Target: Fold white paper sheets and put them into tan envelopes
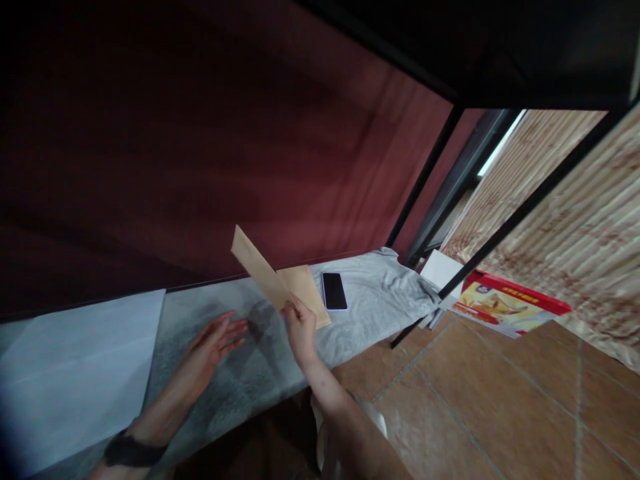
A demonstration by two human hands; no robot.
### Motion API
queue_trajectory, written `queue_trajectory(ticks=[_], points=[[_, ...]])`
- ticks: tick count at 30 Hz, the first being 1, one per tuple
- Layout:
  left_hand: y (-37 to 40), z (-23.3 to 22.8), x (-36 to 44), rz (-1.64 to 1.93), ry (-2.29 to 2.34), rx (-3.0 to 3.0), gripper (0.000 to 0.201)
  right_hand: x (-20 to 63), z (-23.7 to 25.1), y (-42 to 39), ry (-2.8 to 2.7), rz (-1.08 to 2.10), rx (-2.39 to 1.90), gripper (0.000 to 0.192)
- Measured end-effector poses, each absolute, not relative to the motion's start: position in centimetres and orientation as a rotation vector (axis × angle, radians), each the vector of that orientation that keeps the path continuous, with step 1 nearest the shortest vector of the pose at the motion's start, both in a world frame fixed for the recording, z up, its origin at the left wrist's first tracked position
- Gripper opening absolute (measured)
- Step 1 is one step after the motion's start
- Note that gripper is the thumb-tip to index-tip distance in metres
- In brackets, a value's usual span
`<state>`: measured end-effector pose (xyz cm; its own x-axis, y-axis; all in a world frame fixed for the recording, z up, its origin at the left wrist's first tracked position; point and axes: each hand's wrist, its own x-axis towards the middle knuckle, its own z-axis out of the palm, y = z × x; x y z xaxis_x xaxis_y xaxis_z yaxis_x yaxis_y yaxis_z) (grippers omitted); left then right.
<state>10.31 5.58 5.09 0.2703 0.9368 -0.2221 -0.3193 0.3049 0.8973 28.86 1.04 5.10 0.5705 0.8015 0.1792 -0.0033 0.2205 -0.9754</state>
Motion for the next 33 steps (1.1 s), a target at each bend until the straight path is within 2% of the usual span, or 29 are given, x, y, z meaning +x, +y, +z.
queue_trajectory(ticks=[3, 6, 8, 11, 15, 18, 20, 23, 27, 33], points=[[5.6, 6.0, 10.2, 0.923, 0.767, 0.73, 0.06, 29.1, 5.4, 0.1, -1.119, 0.516, -1.322, 0.036], [5.8, 6.3, 10.0, 0.91, 0.718, 0.613, 0.044, 27.6, 4.6, -0.5, -1.547, 0.425, -1.376, 0.053], [5.9, 6.1, 9.7, 0.966, 0.8, 0.601, 0.03, 26.3, 3.9, -0.7, -1.762, 0.382, -1.394, 0.053], [6.3, 5.5, 9.0, 1.072, 0.973, 0.639, 0.031, 24.9, 3.0, -0.6, -1.925, 0.373, -1.375, 0.056], [7.3, 5.1, 7.7, 1.133, 1.028, 0.689, 0.036, 25.4, 2.6, 0.1, -1.609, 0.479, -1.445, 0.065], [7.8, 5.2, 7.8, 1.132, 1.035, 0.739, 0.04, 26.9, 2.5, 1.0, -1.117, 0.644, -1.507, 0.053], [7.7, 5.3, 8.8, 1.102, 0.986, 0.789, 0.045, 28.1, 2.6, 1.5, -0.865, 0.866, -1.443, 0.046], [7.3, 5.3, 11.4, 1.095, 0.874, 0.858, 0.051, 30.3, 3.2, 1.7, -0.727, 1.131, -1.237, 0.035], [7.4, 4.6, 14.9, 1.056, 0.7, 0.778, 0.047, 33.7, 4.3, 1.3, -0.488, 0.999, -1.138, 0.031], [6.5, 1.5, 17.7, 0.864, 0.855, 0.588, 0.012, 37.6, 4.1, 0.5, -0.36, 0.831, -1.235, 0.022]])
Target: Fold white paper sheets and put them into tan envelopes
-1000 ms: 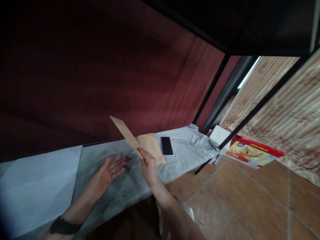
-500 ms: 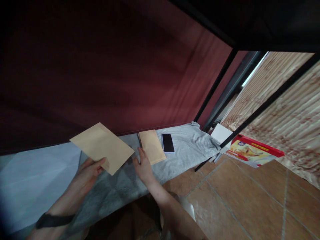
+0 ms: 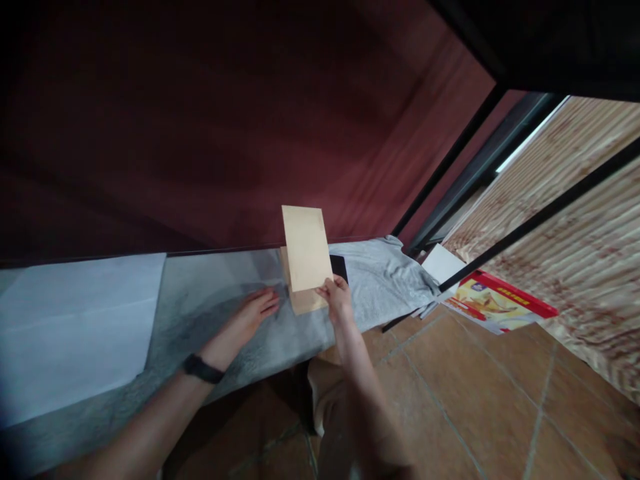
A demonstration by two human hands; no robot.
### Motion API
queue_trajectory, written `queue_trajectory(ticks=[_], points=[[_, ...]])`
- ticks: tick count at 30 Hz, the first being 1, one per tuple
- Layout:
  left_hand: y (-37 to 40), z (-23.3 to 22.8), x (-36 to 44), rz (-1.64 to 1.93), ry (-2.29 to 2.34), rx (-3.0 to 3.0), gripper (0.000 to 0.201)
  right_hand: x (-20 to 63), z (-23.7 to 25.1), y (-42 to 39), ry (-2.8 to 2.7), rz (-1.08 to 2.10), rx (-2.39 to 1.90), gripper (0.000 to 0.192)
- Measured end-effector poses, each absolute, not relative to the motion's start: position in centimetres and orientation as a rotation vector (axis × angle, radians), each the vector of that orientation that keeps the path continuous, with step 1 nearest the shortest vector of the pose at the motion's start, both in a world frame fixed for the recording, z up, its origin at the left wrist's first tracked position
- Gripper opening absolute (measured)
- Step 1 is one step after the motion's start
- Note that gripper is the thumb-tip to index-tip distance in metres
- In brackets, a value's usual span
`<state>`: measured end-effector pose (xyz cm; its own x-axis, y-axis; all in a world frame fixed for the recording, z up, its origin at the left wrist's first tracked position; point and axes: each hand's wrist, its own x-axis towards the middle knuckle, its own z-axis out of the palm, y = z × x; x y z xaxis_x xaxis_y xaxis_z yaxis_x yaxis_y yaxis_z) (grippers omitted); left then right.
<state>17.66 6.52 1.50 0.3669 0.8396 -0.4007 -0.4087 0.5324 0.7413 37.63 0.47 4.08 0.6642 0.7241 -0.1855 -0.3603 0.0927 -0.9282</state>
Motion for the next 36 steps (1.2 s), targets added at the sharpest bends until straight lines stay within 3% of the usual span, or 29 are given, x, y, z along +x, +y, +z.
queue_trajectory(ticks=[5, 15, 24, 30, 36], points=[[5.0, 0.7, 19.2, 0.771, 0.829, 0.669, 0.015, 39.1, 2.9, -0.5, -0.359, 0.832, -1.328, 0.021], [3.9, 0.8, 19.8, 0.739, 0.789, 0.84, 0.045, 39.6, 0.9, -0.9, -0.376, 0.83, -1.478, 0.015], [2.9, 1.2, 20.0, 0.827, 0.794, 1.102, 0.048, 39.4, -0.5, -0.7, -0.422, 0.772, -1.608, 0.018], [3.5, -0.5, 21.2, 0.758, 0.929, 1.439, 0.053, 39.7, -1.0, -0.8, -0.485, 0.7, -1.793, 0.026], [3.5, -2.1, 21.8, 0.701, 1.032, 1.87, 0.064, 40.0, -0.8, -1.2, -0.605, 0.646, -1.948, 0.023]])
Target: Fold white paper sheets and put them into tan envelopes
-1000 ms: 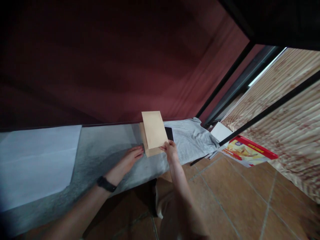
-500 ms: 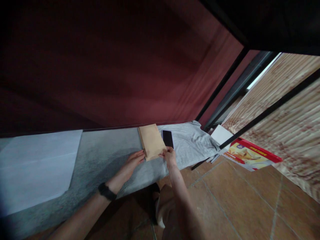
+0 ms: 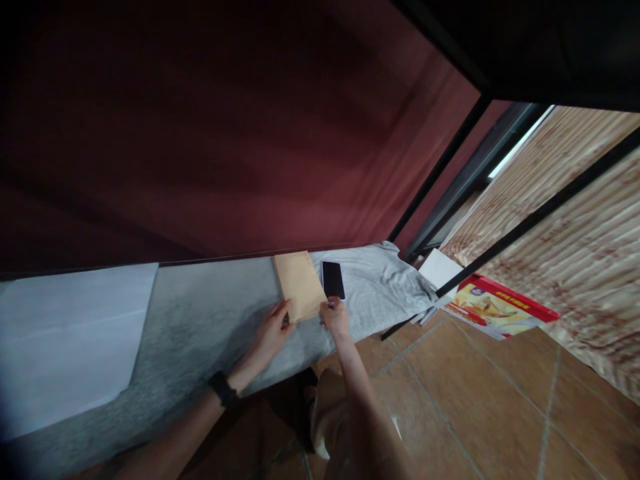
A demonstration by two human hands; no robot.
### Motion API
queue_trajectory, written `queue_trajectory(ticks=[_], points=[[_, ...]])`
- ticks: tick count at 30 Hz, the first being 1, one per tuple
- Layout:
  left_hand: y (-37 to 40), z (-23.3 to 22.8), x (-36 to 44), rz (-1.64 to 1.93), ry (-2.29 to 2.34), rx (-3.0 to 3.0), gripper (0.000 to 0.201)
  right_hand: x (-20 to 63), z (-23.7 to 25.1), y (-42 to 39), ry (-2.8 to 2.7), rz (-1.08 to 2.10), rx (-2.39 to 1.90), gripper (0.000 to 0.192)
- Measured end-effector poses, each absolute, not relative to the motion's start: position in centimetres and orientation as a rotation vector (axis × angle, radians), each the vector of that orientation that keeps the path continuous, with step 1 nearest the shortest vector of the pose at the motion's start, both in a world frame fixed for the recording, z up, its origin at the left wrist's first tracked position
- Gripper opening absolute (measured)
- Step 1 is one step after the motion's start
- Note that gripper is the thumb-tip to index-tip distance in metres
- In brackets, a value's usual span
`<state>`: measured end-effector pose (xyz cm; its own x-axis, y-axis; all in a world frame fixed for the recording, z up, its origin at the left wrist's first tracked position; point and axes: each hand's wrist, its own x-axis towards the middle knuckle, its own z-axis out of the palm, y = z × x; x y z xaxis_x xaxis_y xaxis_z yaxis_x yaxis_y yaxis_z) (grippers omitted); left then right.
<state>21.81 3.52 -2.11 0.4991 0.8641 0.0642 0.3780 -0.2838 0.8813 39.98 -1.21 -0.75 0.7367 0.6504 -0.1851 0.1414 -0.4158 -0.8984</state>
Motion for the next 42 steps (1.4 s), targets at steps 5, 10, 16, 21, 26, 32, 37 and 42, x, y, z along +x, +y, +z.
queue_trajectory(ticks=[5, 10, 16, 21, 26, 32, 37, 42], points=[[3.7, -2.0, 21.7, 0.737, 1.047, 2.003, 0.058, 40.1, -0.6, -1.5, -0.711, 0.579, -2.028, 0.011], [3.8, -1.6, 21.6, 0.762, 1.042, 1.994, 0.053, 40.3, -0.8, -1.5, -0.797, 0.521, -2.088, 0.008], [4.1, -1.3, 21.8, 0.771, 1.031, 2.003, 0.048, 40.4, -0.8, -1.7, -0.88, 0.461, -2.187, 0.014], [3.9, -0.9, 21.7, 0.711, 1.028, 2.114, 0.046, 40.2, -0.4, -1.9, -0.938, 0.417, -2.277, 0.017], [3.1, -0.5, 21.4, 0.641, 0.981, 2.367, 0.042, 40.1, 0.0, -2.1, -0.969, 0.392, -2.347, 0.017], [2.0, -0.3, 21.6, 0.433, 1.023, 2.691, 0.029, 40.1, 0.3, -2.1, -1.014, 0.39, -2.39, 0.018], [1.2, -0.5, 21.5, 0.391, 1.025, 2.808, 0.042, 40.0, 0.6, -2.2, -1.042, 0.372, -2.425, 0.021], [0.9, -0.3, 21.6, 0.346, 0.982, 2.839, 0.046, 39.8, 1.0, -2.4, -1.151, 0.267, -2.545, 0.023]])
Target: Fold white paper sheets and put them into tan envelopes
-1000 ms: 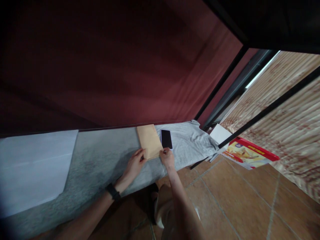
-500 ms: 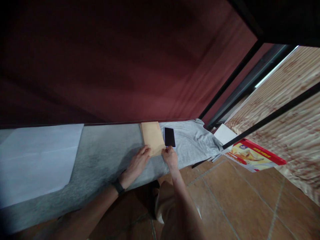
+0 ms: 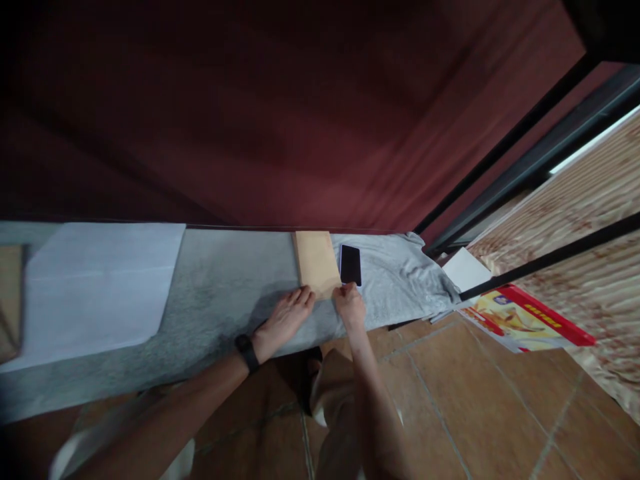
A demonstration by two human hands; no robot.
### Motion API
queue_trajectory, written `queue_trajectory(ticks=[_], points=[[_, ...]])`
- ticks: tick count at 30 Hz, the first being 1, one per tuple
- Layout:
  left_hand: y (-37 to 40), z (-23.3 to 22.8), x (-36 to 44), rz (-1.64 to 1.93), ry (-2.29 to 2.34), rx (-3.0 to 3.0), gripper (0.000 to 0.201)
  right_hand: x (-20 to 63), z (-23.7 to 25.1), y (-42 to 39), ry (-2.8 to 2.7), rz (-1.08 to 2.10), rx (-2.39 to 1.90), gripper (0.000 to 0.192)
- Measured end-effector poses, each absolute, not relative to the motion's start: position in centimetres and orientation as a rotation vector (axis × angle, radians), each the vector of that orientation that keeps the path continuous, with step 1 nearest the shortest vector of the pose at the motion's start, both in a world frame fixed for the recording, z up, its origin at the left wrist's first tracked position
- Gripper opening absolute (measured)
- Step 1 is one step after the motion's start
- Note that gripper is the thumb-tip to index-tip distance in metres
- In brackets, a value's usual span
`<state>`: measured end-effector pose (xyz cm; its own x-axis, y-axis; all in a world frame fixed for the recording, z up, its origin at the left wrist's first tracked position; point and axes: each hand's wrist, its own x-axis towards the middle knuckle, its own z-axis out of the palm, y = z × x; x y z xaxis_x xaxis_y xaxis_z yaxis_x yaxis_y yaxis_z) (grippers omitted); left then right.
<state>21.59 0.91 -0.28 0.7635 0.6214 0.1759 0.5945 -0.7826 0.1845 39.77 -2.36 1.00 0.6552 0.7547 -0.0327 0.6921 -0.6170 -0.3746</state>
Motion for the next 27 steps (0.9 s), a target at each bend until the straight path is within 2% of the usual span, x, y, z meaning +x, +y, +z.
queue_trajectory(ticks=[21, 27], points=[[0.3, 0.5, 21.8, 0.31, 0.918, 2.941, 0.038, 38.4, 3.1, -2.6, -1.182, 0.141, -2.662, 0.037], [0.1, 0.7, 21.4, 0.358, 0.934, 2.915, 0.043, 37.9, 3.3, -2.0, -1.201, 0.138, -2.464, 0.029]])
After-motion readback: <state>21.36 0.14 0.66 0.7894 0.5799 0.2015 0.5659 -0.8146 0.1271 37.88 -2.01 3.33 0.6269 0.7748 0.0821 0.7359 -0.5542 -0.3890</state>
